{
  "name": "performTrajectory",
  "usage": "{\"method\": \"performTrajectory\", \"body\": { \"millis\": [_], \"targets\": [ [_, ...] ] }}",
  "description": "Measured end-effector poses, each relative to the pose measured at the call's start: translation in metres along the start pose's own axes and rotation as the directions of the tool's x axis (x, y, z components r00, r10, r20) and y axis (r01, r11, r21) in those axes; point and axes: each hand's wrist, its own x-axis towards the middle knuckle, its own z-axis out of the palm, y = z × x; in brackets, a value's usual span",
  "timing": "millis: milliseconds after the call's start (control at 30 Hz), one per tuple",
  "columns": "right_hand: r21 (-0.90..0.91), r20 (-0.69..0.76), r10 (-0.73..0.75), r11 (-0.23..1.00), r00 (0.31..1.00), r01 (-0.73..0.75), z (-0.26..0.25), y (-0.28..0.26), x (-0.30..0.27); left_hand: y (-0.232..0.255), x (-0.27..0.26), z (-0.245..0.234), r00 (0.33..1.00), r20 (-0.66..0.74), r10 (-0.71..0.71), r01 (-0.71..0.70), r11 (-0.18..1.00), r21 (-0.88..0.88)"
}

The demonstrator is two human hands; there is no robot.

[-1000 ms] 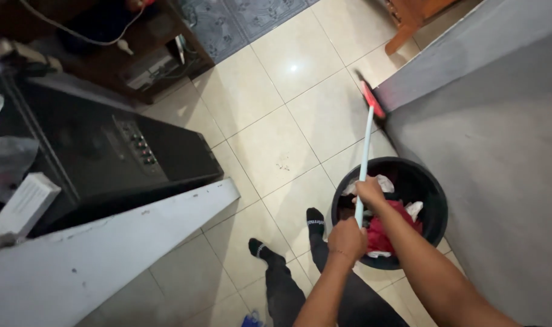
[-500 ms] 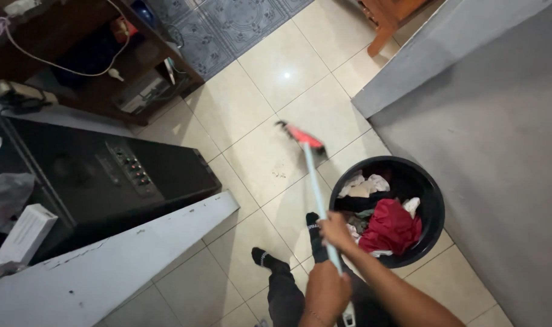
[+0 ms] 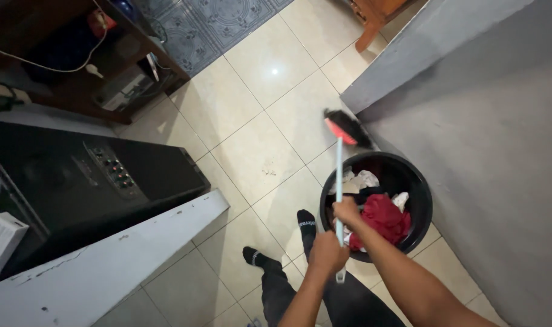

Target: Sweeping the tiled floor with a broom through multiple rooms.

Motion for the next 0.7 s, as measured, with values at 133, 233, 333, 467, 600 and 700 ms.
{"method": "performTrajectory", "body": {
  "millis": [133,233,333,467,600,700],
  "targets": [
    [0.009,0.186,-0.036,0.999,0.982,0.035,0.016,0.007,-0.045,0.018,-0.05,-0.015,0.989,0.007,-0.149,0.149,0.987,-0.063],
    [-0.047,0.188,-0.074,0.995,0.979,0.084,0.0,-0.031,-0.089,0.046,-0.075,-0.03,0.984,0.042,-0.172,0.175,0.982,-0.075],
    [-0.009,0.095,-0.054,0.998,0.994,0.055,-0.021,-0.06,-0.094,0.05,-0.074,-0.026,0.998,0.0,-0.068,0.068,0.998,-0.017],
    [-0.165,-0.034,-0.152,0.976,0.988,0.144,-0.046,-0.095,-0.076,0.05,-0.049,-0.032,0.993,-0.033,0.109,-0.11,0.994,-0.015],
    [-0.162,-0.059,-0.138,0.979,0.989,0.127,-0.032,-0.085,-0.049,0.024,-0.017,-0.019,0.998,-0.03,0.047,-0.048,0.998,-0.03],
    [-0.206,0.029,-0.092,0.974,0.995,0.096,0.012,-0.012,0.001,-0.008,-0.01,-0.005,0.999,-0.022,-0.042,0.04,0.998,-0.048]
  ]
}}
